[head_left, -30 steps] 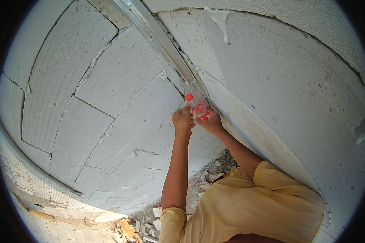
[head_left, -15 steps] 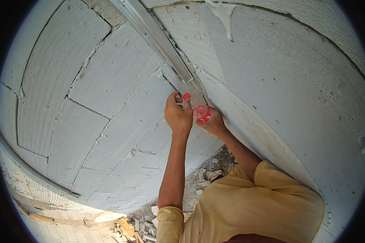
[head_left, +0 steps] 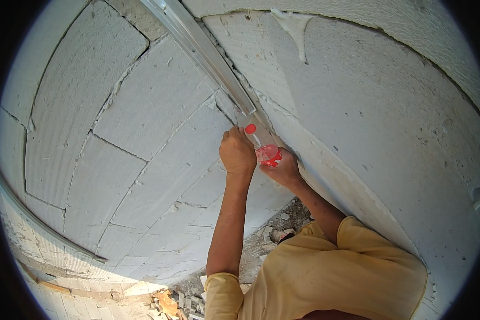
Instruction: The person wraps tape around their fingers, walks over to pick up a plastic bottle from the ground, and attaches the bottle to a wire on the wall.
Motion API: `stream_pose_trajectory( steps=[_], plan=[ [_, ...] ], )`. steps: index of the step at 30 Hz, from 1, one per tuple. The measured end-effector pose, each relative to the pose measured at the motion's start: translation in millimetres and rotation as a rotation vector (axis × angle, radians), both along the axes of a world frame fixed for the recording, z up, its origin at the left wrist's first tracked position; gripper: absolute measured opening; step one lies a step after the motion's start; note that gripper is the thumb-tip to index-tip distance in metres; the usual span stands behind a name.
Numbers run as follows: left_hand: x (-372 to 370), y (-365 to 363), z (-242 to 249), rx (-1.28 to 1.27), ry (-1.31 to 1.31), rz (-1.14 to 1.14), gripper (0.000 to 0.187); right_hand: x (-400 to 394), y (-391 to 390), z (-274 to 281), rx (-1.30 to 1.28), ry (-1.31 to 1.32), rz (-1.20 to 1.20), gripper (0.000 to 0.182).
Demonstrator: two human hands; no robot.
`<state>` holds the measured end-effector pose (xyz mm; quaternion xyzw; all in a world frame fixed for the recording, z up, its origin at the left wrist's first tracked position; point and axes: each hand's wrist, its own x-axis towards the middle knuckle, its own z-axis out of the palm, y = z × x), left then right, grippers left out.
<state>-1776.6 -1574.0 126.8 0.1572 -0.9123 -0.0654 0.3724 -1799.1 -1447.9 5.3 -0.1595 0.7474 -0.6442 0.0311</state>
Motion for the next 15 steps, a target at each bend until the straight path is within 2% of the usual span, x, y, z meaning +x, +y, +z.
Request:
stream_pose_trajectory(
  steps=[1, 3, 4, 6, 7, 9, 10, 12, 15],
  plan=[
    [-2, -4, -4, 0.0, 0.002, -0.002, 0.021, 1, 0, -2, 0.0, 0.002, -0.002, 0.047],
    [-6, -15, -12, -0.033, 0.215, -0.094, 0.022, 1, 0, -3, -0.04, 0.008, 0.021, 0.047],
    [-8, -20, -16, -0.031, 0.217, -0.093, 0.022, 1, 0, -3, -0.038, 0.009, 0.021, 0.047],
    [-8, -23, -14, 0.456, 0.242, -0.074, 0.021, 1, 1, -3, -0.063, 0.01, 0.013, 0.049],
    [-8, -28, -10, 0.458, 0.243, -0.073, 0.021, 1, 2, -3, -0.061, 0.011, 0.014, 0.049],
    [-4, -31, 11, 1.627, 0.135, -0.178, 0.019, 1, 5, 1, -0.118, -0.012, 0.029, 0.051],
    [-2, -33, 15, 1.861, 0.096, -0.211, 0.018, 0, 5, 0, -0.117, -0.01, 0.031, 0.051],
    [-1, -43, 12, 2.016, 0.096, -0.256, 0.017, -1, 5, -2, -0.168, -0.028, 0.063, 0.054],
    [-3, -40, 12, 1.966, 0.134, -0.257, 0.016, 0, 10, 0, -0.204, -0.056, 0.127, 0.052]
  ],
)
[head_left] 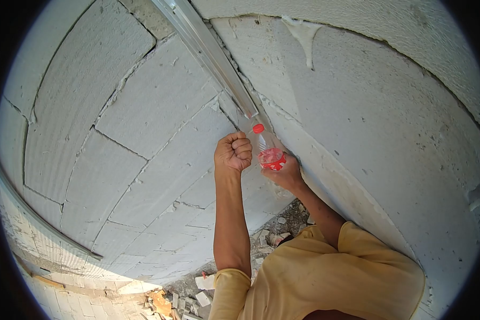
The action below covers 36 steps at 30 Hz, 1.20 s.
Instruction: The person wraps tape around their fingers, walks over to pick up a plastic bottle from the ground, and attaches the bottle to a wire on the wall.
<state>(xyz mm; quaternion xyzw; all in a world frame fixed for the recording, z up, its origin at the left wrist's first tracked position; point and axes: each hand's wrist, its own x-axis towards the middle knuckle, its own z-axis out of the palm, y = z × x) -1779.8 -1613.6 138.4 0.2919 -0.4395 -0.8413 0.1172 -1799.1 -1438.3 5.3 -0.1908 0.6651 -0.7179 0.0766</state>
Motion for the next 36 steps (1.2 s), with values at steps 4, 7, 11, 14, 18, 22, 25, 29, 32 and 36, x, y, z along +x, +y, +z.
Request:
stream_pose_trajectory(
  steps=[4, 7, 11, 14, 18, 22, 25, 29, 32, 36],
  plan=[
    [-2, 22, -6, -0.196, 0.005, 0.069, 0.015, 1, 0, -1, -0.005, 0.0, -0.016, 0.049],
    [-1, 32, -22, -0.857, 0.171, 0.394, 0.016, 1, 1, 1, 0.044, 0.01, -0.044, 0.048],
    [-1, 24, -24, -1.074, 0.171, 0.314, 0.017, 2, 4, 10, 0.06, 0.014, -0.05, 0.05],
    [-3, 17, -30, -1.205, 0.094, 0.376, 0.016, 4, 2, 10, 0.046, 0.04, -0.057, 0.05],
    [-4, 13, -33, -1.207, 0.073, 0.383, 0.014, 6, 2, 13, 0.028, 0.053, -0.038, 0.051],
    [-2, 14, -24, -1.212, 0.032, 0.346, 0.012, 10, 1, 20, 0.028, 0.063, -0.041, 0.05],
    [0, 13, -22, -1.347, 0.005, 0.33, 0.01, 12, 1, 25, -0.024, 0.068, -0.045, 0.049],
    [12, 24, -19, -1.68, 0.136, 0.382, 0.009, 10, 2, 28, -0.011, 0.089, -0.059, 0.047],
    [18, 27, -17, -1.693, 0.206, 0.338, 0.011, 7, 5, 25, 0.021, 0.088, -0.05, 0.049],
    [18, 12, -24, -1.866, 0.296, 0.408, 0.011, 7, 5, 26, 0.04, 0.083, -0.054, 0.052]
  ],
)
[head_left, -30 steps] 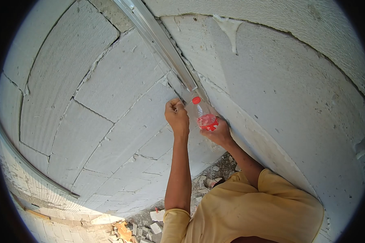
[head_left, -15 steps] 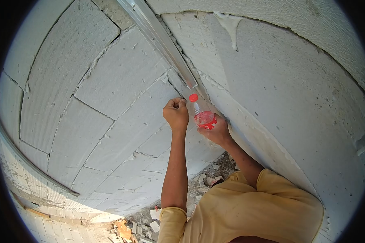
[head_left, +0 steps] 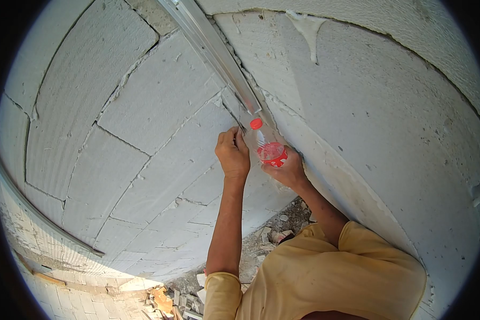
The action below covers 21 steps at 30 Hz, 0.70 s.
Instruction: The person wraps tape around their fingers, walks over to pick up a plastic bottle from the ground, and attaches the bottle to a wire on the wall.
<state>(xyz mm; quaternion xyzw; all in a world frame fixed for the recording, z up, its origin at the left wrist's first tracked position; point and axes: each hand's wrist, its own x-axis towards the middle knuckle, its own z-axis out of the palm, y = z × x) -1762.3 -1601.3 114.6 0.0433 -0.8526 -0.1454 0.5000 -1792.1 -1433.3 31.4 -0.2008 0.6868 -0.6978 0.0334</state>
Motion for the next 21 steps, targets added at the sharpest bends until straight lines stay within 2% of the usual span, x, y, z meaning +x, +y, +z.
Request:
stream_pose_trajectory(
  steps=[1, 3, 4, 6, 7, 9, 10, 12, 13, 15, 19, 21],
  plan=[
    [-1, -1, -4, 0.001, 0.0, 0.002, 0.011, 0, 0, -1, 0.001, 0.0, 0.002, 0.052],
    [-3, -1, -6, 0.499, -0.064, -0.097, 0.009, -1, -1, -3, 0.021, 0.035, -0.018, 0.052],
    [-3, -4, -4, 0.499, -0.067, -0.099, 0.009, -2, -1, -4, 0.022, 0.033, -0.02, 0.052],
    [4, -8, 20, 1.493, -0.293, -0.345, 0.015, -2, -1, -6, 0.109, 0.005, 0.001, 0.054],
    [7, -15, 20, 1.495, -0.292, -0.343, 0.015, -1, 0, -7, 0.11, 0.004, 0.002, 0.054],
    [7, -25, 23, 1.781, -0.375, -0.503, 0.019, -2, 0, -7, 0.076, -0.01, 0.006, 0.055],
    [6, -25, 20, 1.778, -0.38, -0.507, 0.019, -4, -1, -7, 0.074, -0.009, 0.0, 0.055],
    [13, -8, 23, 1.293, -0.387, -0.162, 0.024, -6, -3, -13, 0.228, -0.013, -0.008, 0.057],
    [15, -4, 26, 1.296, -0.39, -0.163, 0.024, -6, -4, -18, 0.231, -0.016, -0.011, 0.057],
    [16, -3, 30, 0.868, -0.361, -0.082, 0.023, -9, -10, -21, 0.246, 0.008, 0.036, 0.054],
    [20, 1, 35, 0.807, -0.283, -0.084, 0.018, -11, -16, -18, 0.307, -0.047, 0.07, 0.055],
    [22, 2, 42, 1.146, -0.276, -0.245, 0.013, -11, -18, -13, 0.27, 0.009, 0.058, 0.052]
  ],
)
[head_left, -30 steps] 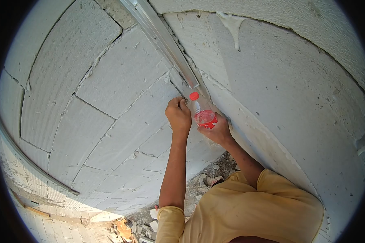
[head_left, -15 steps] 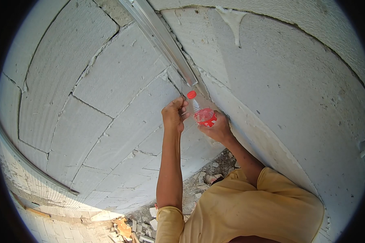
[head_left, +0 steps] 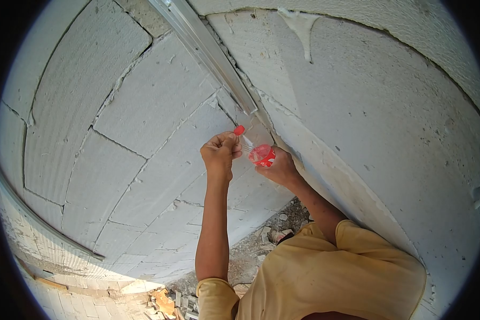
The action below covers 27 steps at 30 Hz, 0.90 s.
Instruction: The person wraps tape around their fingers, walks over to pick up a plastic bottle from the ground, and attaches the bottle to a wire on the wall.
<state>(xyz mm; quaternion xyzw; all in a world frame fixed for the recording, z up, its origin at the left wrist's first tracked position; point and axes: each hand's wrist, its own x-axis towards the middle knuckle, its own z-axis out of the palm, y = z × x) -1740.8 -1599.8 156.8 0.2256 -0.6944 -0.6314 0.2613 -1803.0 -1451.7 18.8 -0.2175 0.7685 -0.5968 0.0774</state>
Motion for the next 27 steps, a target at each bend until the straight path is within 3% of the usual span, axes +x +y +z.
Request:
stream_pose_trajectory(
  steps=[4, 6, 13, 16, 18, 19, 25, 27],
  plan=[
    [0, -11, 6, 0.061, -0.043, 0.003, 0.012, 1, -1, 5, -0.033, 0.054, 0.008, 0.053],
    [0, -18, 6, 0.252, -0.05, -0.033, 0.013, -1, 1, 3, -0.077, 0.075, 0.065, 0.055],
    [-7, -47, -3, 0.467, -0.176, -0.124, 0.014, -18, 6, 6, -0.162, 0.086, 0.19, 0.055],
    [-7, -40, -1, 0.43, -0.224, -0.081, 0.011, -27, 6, 6, -0.152, 0.136, 0.24, 0.055],
    [-1, -18, 7, 0.037, -0.301, 0.01, 0.012, -26, 4, 11, -0.138, 0.117, 0.178, 0.054],
    [-1, -12, 5, 0.035, -0.299, 0.009, 0.012, -27, 3, 14, -0.141, 0.12, 0.176, 0.054],
    [6, 10, -9, -0.041, -0.003, 0.083, 0.026, -17, -17, 6, -0.064, 0.301, -0.056, 0.053],
    [10, 24, -1, -0.244, -0.018, 0.119, 0.028, -10, -21, 3, -0.064, 0.362, -0.135, 0.055]
  ],
)
